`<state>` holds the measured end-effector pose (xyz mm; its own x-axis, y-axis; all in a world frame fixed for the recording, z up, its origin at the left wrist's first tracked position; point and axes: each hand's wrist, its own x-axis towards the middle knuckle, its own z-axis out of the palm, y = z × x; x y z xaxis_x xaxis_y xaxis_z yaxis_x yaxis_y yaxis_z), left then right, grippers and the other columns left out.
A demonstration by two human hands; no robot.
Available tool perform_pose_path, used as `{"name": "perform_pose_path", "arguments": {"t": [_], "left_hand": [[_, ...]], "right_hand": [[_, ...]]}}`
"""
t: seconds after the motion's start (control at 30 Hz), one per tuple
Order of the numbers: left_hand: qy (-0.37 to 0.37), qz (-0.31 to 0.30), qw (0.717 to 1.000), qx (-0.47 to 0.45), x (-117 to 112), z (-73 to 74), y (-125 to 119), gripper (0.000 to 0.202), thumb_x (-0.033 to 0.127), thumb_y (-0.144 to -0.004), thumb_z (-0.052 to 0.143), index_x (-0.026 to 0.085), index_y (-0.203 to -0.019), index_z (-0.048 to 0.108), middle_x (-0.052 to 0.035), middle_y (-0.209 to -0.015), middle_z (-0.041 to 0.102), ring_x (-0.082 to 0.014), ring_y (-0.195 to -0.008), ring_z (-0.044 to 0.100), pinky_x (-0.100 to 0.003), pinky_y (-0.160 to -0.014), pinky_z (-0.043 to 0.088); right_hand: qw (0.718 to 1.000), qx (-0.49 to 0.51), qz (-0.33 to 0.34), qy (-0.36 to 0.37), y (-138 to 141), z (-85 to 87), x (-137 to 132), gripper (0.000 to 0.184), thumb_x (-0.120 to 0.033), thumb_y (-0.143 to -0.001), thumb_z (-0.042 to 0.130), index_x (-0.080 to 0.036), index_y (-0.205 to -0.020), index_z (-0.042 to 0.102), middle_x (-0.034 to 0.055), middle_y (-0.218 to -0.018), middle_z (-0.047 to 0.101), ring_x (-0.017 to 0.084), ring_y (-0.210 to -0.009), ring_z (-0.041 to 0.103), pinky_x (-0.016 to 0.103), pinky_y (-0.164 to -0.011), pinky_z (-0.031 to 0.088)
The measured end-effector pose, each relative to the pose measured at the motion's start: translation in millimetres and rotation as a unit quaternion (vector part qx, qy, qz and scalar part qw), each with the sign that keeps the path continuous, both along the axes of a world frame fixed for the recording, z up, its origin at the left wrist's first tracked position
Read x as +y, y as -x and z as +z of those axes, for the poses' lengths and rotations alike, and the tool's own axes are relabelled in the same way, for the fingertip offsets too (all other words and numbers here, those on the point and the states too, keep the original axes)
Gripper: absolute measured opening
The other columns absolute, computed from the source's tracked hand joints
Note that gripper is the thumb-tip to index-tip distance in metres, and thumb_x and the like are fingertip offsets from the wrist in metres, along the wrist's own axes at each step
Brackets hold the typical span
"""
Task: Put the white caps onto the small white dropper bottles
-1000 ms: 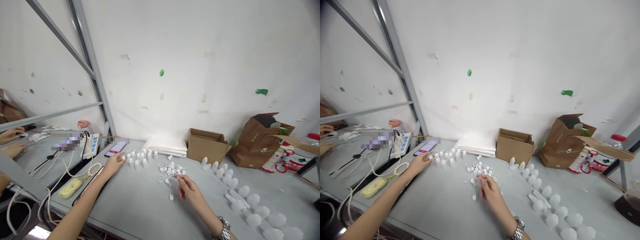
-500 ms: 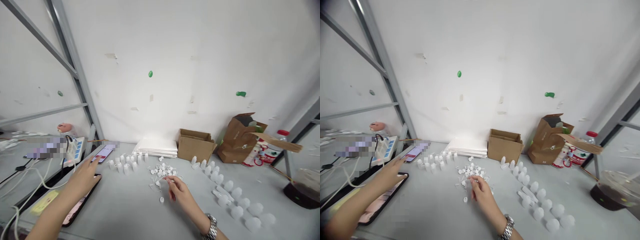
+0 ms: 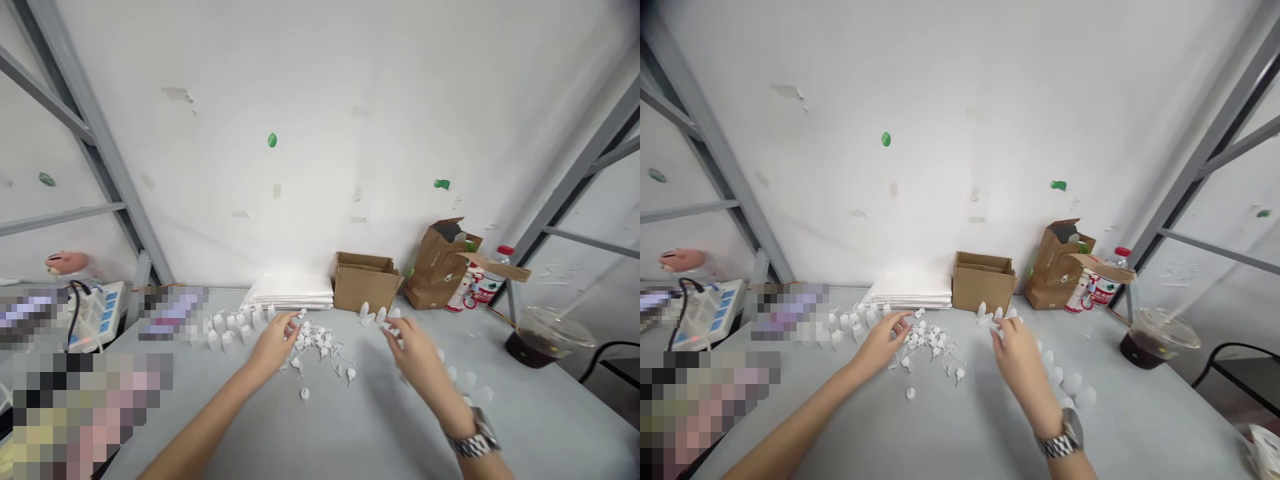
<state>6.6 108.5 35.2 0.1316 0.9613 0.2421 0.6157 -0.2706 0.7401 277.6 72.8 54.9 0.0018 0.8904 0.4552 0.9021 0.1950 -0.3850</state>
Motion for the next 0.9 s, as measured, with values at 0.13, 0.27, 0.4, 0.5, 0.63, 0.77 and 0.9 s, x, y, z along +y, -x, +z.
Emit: {"name": "perform_pose_path", "arguments": {"t": [0.13, 0.27, 0.4, 0.5, 0.63, 0.77, 0.9], "left_hand": [[-0.023, 0.036, 0.999, -0.011, 0.8, -18.1, 6.5, 0.032, 0.037, -0.078, 0.041, 0.021, -0.102, 0.054, -0.0010, -0.077, 0.054, -0.0158, -0.064, 0.053, -0.030, -0.067, 0.044], [-0.026, 0.039, 0.999, 0.017, -4.1, -18.2, 10.3, 0.032, 0.039, -0.079, 0.038, 0.022, -0.103, 0.052, -0.0006, -0.079, 0.053, -0.0155, -0.065, 0.053, -0.029, -0.067, 0.044], [-0.019, 0.050, 0.998, 0.034, -1.9, -17.1, 12.3, 0.032, 0.041, -0.081, 0.035, 0.023, -0.103, 0.051, -0.0002, -0.078, 0.052, -0.0157, -0.065, 0.052, -0.030, -0.065, 0.043], [-0.015, 0.057, 0.998, 0.032, 1.1, -17.4, 14.2, 0.032, 0.040, -0.080, 0.036, 0.022, -0.102, 0.050, 0.0005, -0.076, 0.052, -0.0154, -0.063, 0.052, -0.030, -0.065, 0.044], [-0.003, 0.052, 0.998, 0.022, 2.2, -13.6, 15.7, 0.030, 0.038, -0.079, 0.038, 0.021, -0.098, 0.053, -0.0004, -0.075, 0.054, -0.0158, -0.063, 0.054, -0.029, -0.063, 0.045], [0.022, -0.011, 0.999, 0.029, 2.3, -9.0, 17.8, 0.025, 0.038, -0.076, 0.043, 0.020, -0.082, 0.059, -0.0026, -0.079, 0.058, -0.0172, -0.070, 0.055, -0.028, -0.064, 0.044], [0.027, -0.032, 0.998, 0.037, 5.3, -10.5, 23.0, 0.025, 0.039, -0.075, 0.045, 0.020, -0.077, 0.061, -0.0035, -0.079, 0.058, -0.0185, -0.073, 0.055, -0.030, -0.068, 0.042]], "right_hand": [[0.988, 0.012, -0.148, 0.051, -55.4, -4.4, -36.2, 0.030, -0.040, -0.079, 0.041, -0.018, -0.087, 0.058, 0.0086, -0.081, 0.060, 0.020, -0.062, 0.057, 0.034, -0.061, 0.043], [0.973, 0.056, -0.218, 0.052, -75.2, -17.6, -76.3, 0.041, -0.055, -0.074, 0.046, -0.019, -0.088, 0.058, 0.0072, -0.076, 0.060, 0.019, -0.055, 0.055, 0.031, -0.055, 0.042], [0.966, 0.078, -0.235, 0.075, -71.5, -31.5, -89.4, 0.048, -0.061, -0.070, 0.048, -0.019, -0.094, 0.057, 0.0045, -0.072, 0.059, 0.018, -0.054, 0.054, 0.029, -0.051, 0.042], [0.972, 0.052, -0.213, 0.090, -64.2, -38.9, -85.9, 0.047, -0.059, -0.073, 0.046, -0.019, -0.096, 0.056, 0.0031, -0.072, 0.057, 0.018, -0.055, 0.056, 0.028, -0.051, 0.042], [0.971, -0.021, -0.221, 0.088, -55.0, -43.5, -80.0, 0.040, -0.053, -0.079, 0.041, -0.019, -0.093, 0.057, 0.0047, -0.077, 0.058, 0.018, -0.055, 0.057, 0.027, -0.048, 0.039], [0.967, -0.073, -0.222, 0.098, -51.2, -44.9, -77.5, 0.033, -0.045, -0.082, 0.037, -0.020, -0.082, 0.059, 0.0046, -0.077, 0.058, 0.017, -0.051, 0.056, 0.028, -0.046, 0.038], [0.975, -0.043, -0.204, 0.070, -49.0, -43.0, -79.1, 0.033, -0.045, -0.082, 0.037, -0.020, -0.079, 0.057, 0.0044, -0.074, 0.057, 0.017, -0.053, 0.056, 0.028, -0.048, 0.040]]}}
